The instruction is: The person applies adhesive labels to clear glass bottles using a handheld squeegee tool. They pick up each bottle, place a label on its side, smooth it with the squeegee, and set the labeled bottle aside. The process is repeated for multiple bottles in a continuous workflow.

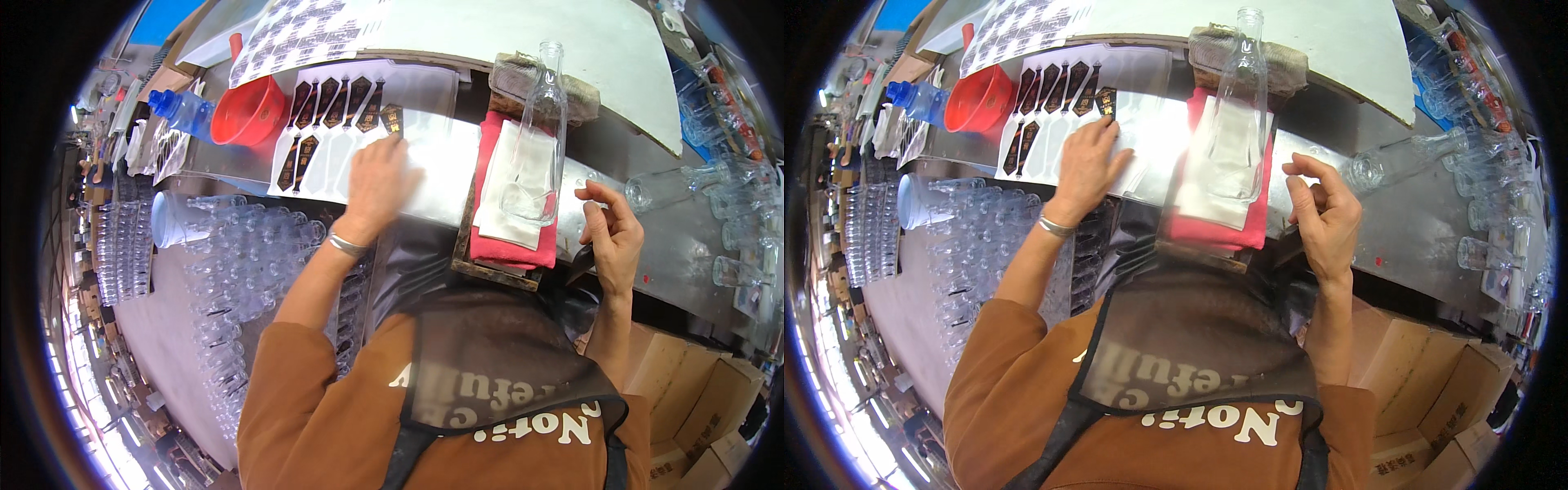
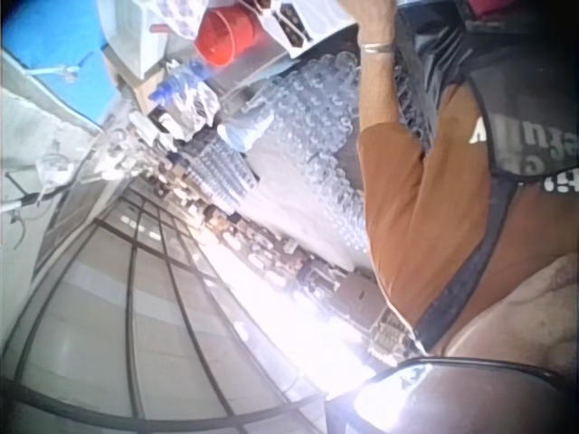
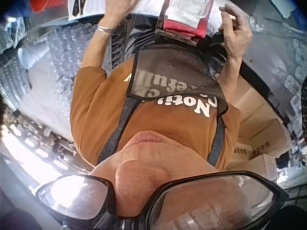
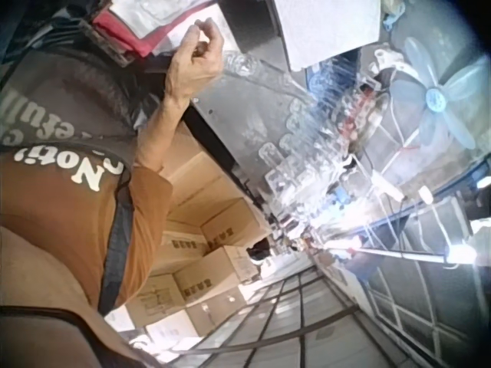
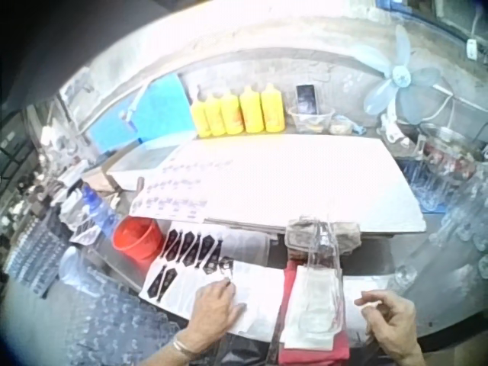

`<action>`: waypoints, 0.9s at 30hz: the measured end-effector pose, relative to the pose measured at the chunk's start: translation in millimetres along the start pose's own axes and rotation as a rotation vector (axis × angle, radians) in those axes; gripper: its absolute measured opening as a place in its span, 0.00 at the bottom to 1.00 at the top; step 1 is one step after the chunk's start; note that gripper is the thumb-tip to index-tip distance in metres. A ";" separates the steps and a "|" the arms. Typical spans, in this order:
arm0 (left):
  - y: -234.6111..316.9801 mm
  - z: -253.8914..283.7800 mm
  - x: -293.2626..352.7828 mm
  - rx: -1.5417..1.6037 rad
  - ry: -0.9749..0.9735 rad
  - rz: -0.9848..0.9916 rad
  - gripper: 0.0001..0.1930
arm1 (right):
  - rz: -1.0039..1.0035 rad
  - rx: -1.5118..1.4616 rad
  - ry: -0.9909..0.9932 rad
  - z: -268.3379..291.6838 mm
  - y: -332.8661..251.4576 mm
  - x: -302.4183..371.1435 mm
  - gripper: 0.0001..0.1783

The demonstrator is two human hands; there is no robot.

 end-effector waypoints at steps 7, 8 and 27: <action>-34.5 11.9 44.7 -0.076 -0.081 -0.142 0.24 | -0.088 -0.002 0.022 15.6 32.1 10.0 0.15; -56.3 21.8 43.7 -0.128 -0.026 -0.124 0.24 | -0.095 0.012 0.032 17.6 32.4 10.3 0.15; -375.8 48.6 -83.2 0.625 0.200 0.657 0.22 | -0.115 0.084 0.018 3.2 24.4 -2.3 0.14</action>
Point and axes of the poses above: each hand's wrist, its own x-axis away from the middle knuckle, its own z-axis out of the back of the hand, y = z × x, the point moved 6 cm from there along -x, towards the middle knuckle, and after that the axes turned 4 degrees about -y, right-handed, at the moved point
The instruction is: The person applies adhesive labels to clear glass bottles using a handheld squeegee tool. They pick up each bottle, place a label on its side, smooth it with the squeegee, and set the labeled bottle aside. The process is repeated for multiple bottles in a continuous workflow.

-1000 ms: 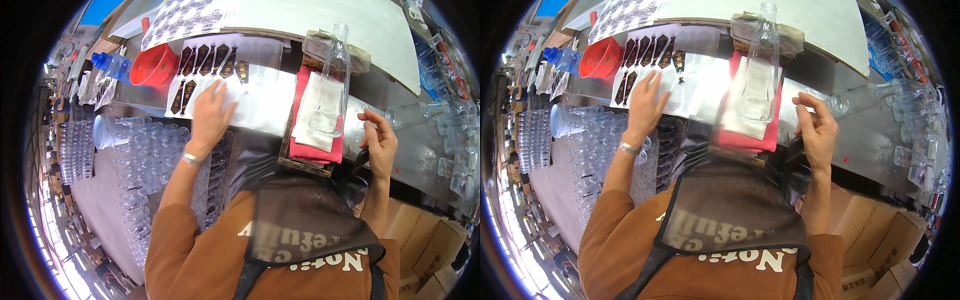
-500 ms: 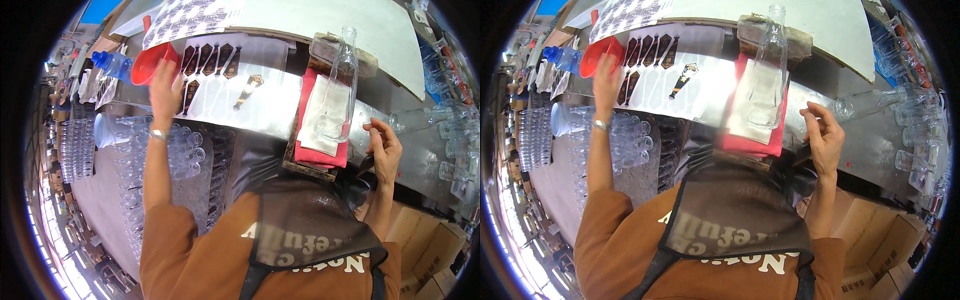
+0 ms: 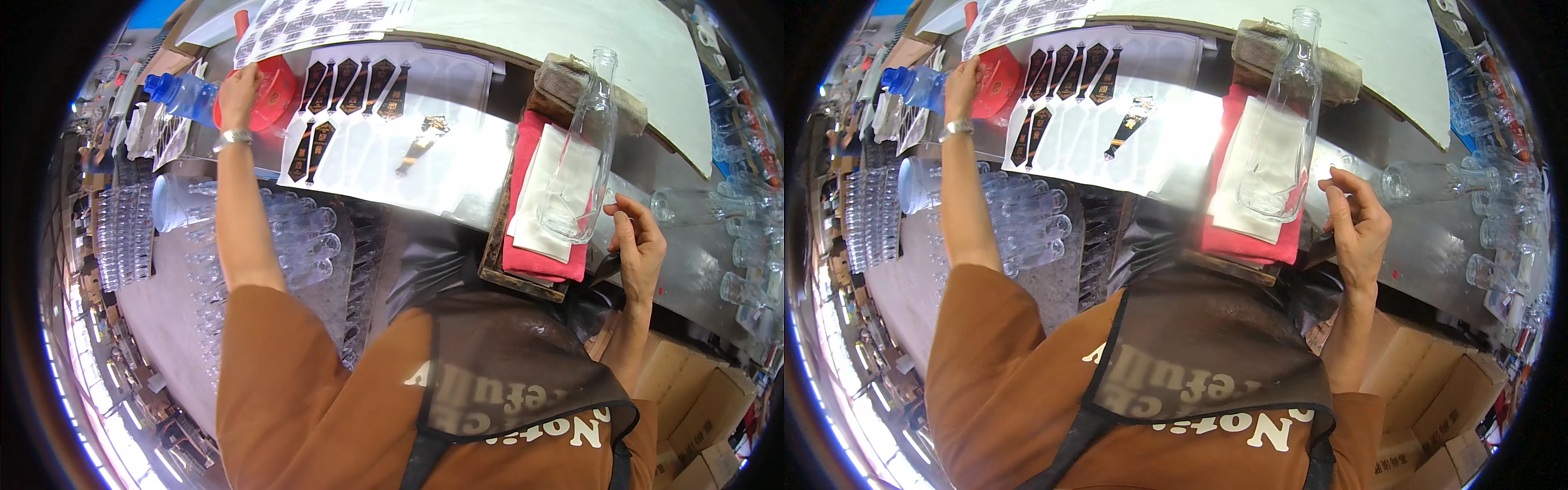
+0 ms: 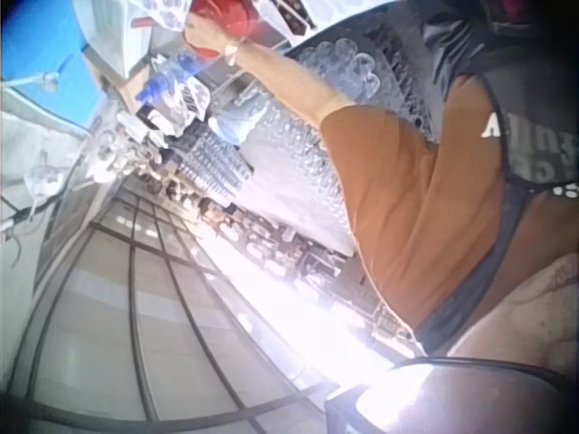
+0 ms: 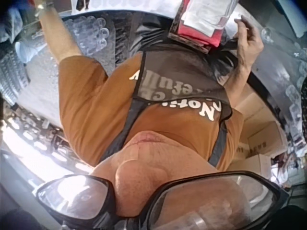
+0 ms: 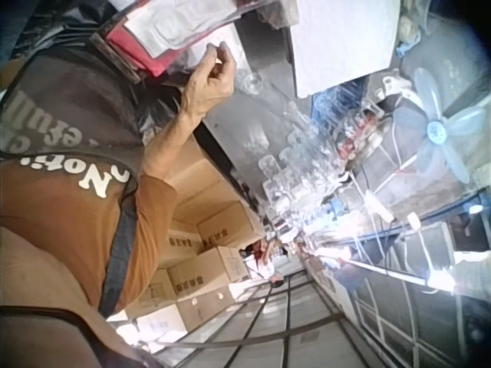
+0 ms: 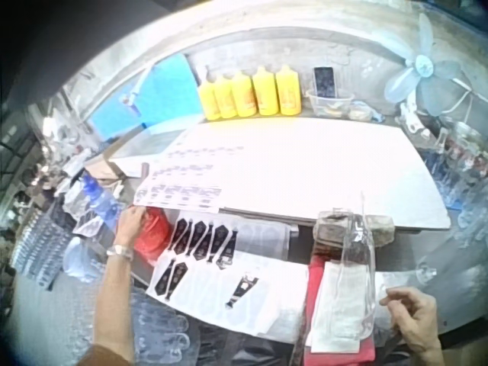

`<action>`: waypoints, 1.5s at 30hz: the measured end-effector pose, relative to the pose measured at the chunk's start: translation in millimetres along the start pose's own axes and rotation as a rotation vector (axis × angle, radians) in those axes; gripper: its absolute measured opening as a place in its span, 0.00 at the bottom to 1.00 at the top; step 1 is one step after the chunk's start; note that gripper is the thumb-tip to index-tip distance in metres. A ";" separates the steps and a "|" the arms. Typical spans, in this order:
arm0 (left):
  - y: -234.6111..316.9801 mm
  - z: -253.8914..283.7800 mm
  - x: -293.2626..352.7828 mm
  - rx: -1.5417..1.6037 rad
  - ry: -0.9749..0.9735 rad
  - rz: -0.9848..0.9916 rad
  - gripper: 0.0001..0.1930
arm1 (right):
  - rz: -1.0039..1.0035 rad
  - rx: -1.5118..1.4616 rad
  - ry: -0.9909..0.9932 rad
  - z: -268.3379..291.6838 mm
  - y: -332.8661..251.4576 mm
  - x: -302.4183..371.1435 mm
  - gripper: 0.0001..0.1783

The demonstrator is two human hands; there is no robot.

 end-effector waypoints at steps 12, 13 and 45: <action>141.0 -142.1 199.0 -0.398 0.349 -0.636 0.23 | 0.040 0.070 -0.013 0.5 1.3 14.8 0.14; 139.0 -154.4 203.3 -0.634 0.322 -0.502 0.34 | 0.035 0.064 -0.004 2.4 4.5 16.7 0.13; 148.2 -178.0 367.5 -0.482 -0.175 -0.719 0.31 | 0.034 0.014 0.007 7.0 22.5 29.3 0.13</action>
Point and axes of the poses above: each hand's wrist, its own x-axis away from the middle knuckle, its own z-axis out of the back of the hand, y = z × x, the point moved 6 cm from there along -x, towards the middle knuckle, and after that the axes turned 4 degrees about -y, right-handed, at the moved point
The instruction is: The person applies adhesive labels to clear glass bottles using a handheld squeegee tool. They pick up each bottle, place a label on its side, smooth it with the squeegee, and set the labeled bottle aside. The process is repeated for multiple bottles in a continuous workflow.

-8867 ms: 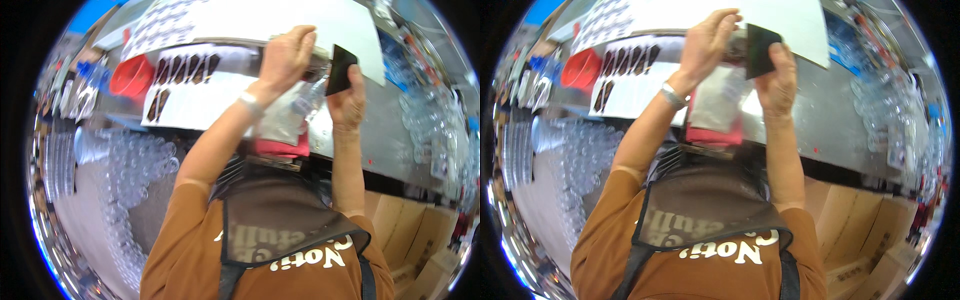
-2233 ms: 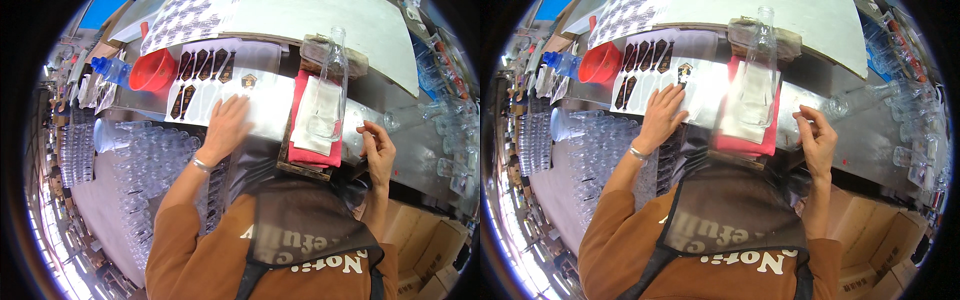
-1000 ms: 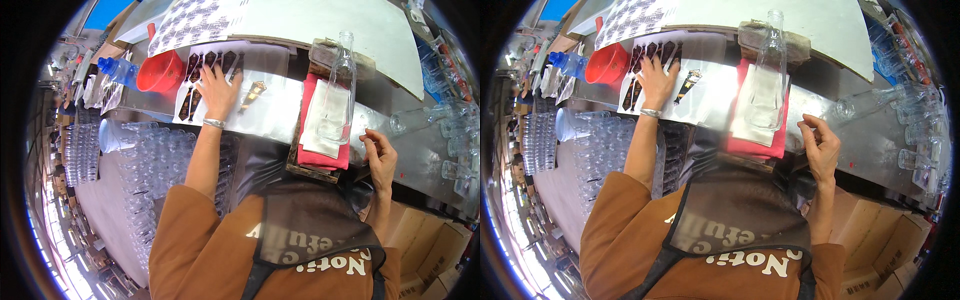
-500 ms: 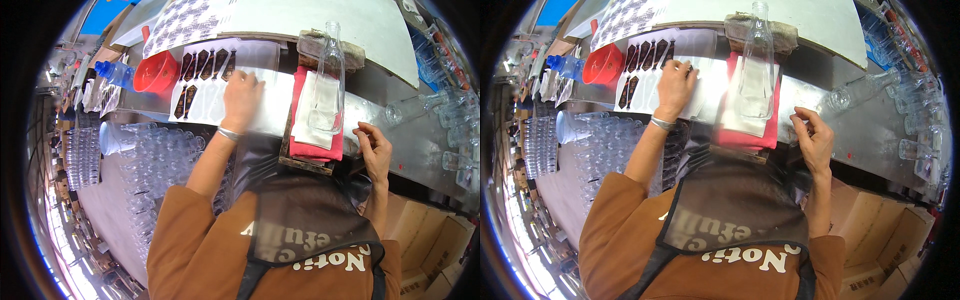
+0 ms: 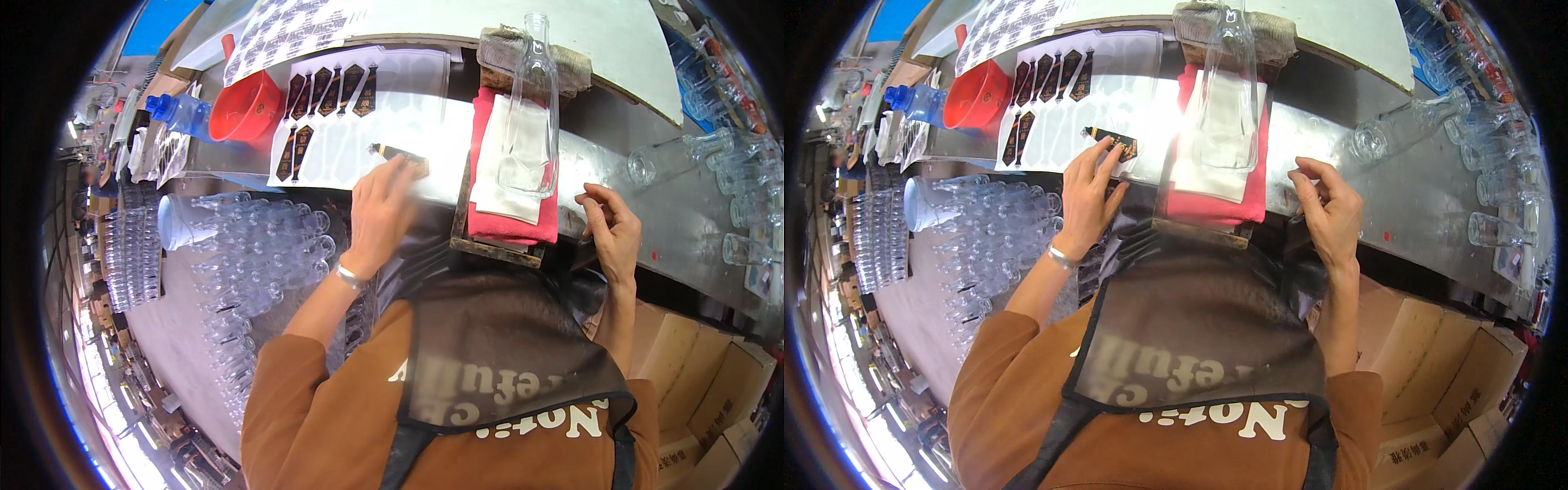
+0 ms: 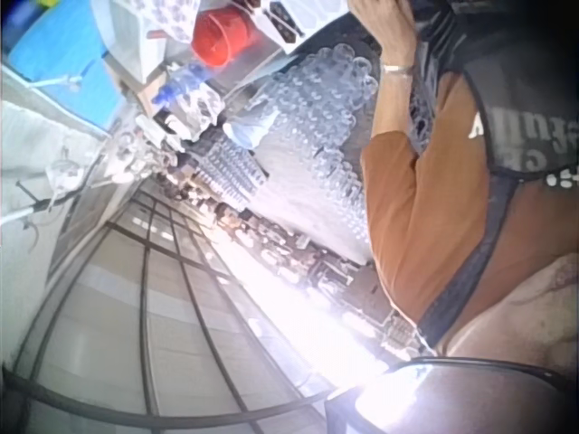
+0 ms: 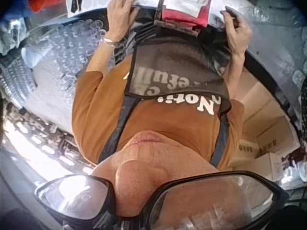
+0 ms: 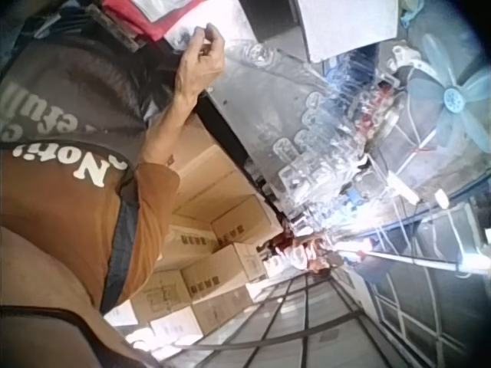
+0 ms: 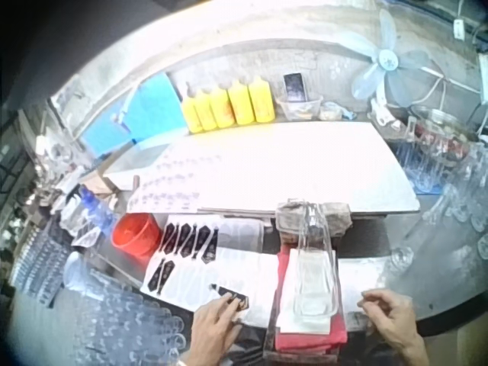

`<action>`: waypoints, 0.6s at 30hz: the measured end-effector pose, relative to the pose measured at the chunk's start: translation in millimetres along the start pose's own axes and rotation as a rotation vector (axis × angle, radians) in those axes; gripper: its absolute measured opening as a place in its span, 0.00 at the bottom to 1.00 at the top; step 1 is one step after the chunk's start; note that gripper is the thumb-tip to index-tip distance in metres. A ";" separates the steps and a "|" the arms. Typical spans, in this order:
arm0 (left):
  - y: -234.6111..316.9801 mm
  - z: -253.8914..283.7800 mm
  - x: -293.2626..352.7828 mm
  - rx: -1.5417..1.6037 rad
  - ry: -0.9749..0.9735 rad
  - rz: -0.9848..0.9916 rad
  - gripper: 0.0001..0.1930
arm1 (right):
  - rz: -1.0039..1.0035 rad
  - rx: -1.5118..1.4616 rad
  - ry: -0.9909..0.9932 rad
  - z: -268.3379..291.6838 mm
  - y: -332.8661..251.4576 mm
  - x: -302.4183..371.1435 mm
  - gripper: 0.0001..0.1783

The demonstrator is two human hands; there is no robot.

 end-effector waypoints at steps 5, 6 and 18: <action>-1.7 -3.4 12.5 -0.004 0.146 -0.062 0.22 | 0.047 0.028 -0.008 -0.4 -7.6 -1.1 0.13; -8.7 1.4 17.8 0.006 0.155 -0.068 0.20 | 0.035 0.003 -0.001 0.9 -4.9 0.2 0.13; -3.8 35.3 -130.5 1.339 0.113 0.264 0.10 | 0.010 -0.007 -0.034 13.2 -15.1 -9.7 0.13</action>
Point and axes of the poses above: each hand's wrist, its own x-axis away from the middle knuckle, its own z-axis out of the back of the hand, y = z × x, the point moved 6 cm from there along -x, towards the middle knuckle, and after that the axes turned 4 degrees about -y, right-handed, at the moved point
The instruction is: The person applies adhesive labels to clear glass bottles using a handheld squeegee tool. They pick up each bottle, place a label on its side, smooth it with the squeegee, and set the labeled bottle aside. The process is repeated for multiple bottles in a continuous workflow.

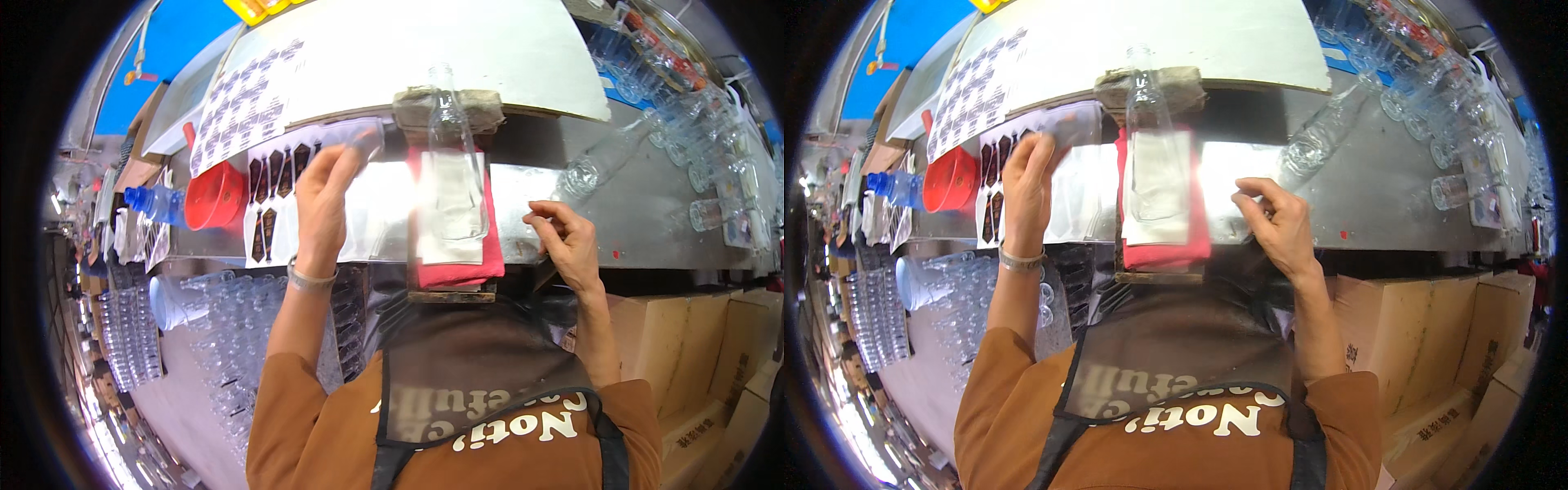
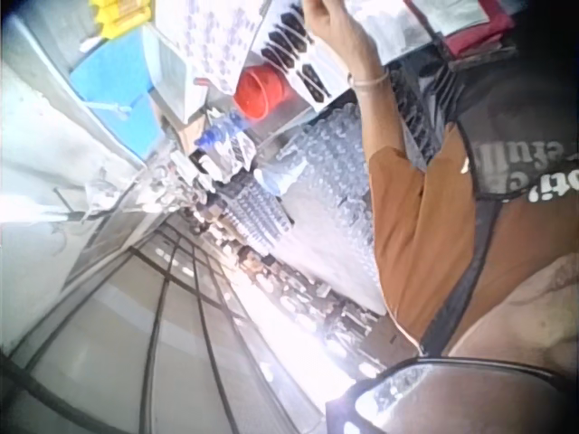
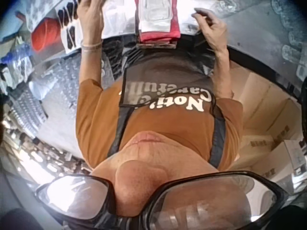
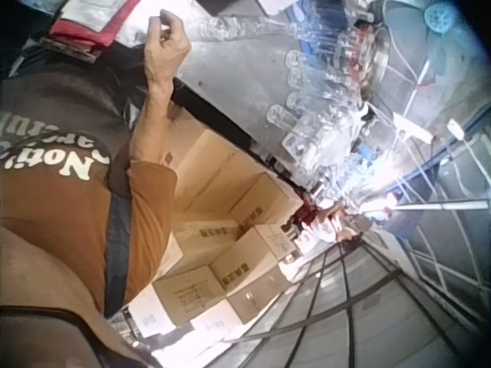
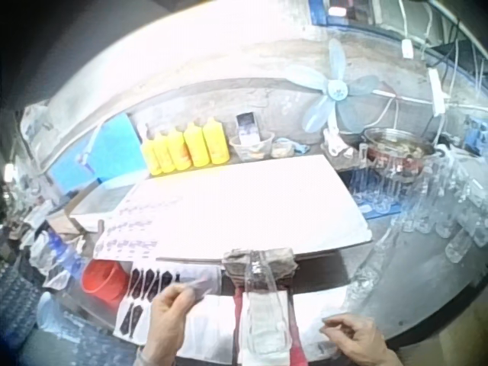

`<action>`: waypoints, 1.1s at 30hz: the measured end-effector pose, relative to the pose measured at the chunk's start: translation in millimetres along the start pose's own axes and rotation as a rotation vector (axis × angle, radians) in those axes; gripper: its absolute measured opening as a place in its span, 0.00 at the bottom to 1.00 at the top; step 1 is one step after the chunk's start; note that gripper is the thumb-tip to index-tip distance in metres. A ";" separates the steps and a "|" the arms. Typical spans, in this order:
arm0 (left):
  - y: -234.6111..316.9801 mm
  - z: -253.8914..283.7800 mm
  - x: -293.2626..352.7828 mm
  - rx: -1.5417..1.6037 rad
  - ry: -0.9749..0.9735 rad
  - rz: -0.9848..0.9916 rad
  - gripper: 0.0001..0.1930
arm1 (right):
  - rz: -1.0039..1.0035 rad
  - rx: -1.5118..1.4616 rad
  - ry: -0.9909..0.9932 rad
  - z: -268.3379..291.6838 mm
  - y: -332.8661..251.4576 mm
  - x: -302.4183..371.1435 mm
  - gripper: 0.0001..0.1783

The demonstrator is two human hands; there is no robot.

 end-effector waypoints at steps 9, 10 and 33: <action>46.5 -110.3 27.5 -0.962 -0.434 -0.797 0.09 | 0.075 0.004 0.011 2.0 -10.3 -15.6 0.12; 40.1 -106.4 32.7 -0.988 -0.447 -0.773 0.10 | 0.074 -0.015 0.022 0.4 -12.8 -17.5 0.12; 6.5 -99.4 13.2 -0.565 -0.247 -0.256 0.30 | 0.031 -0.089 -0.131 -42.7 -54.0 -113.9 0.28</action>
Point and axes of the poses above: each hand's wrist, its own x-axis away from the middle knuckle, its own z-axis out of the back of the hand, y = z × x, the point moved 6 cm from there along -x, towards the middle knuckle, and after that the axes turned 4 degrees about -y, right-handed, at the moved point
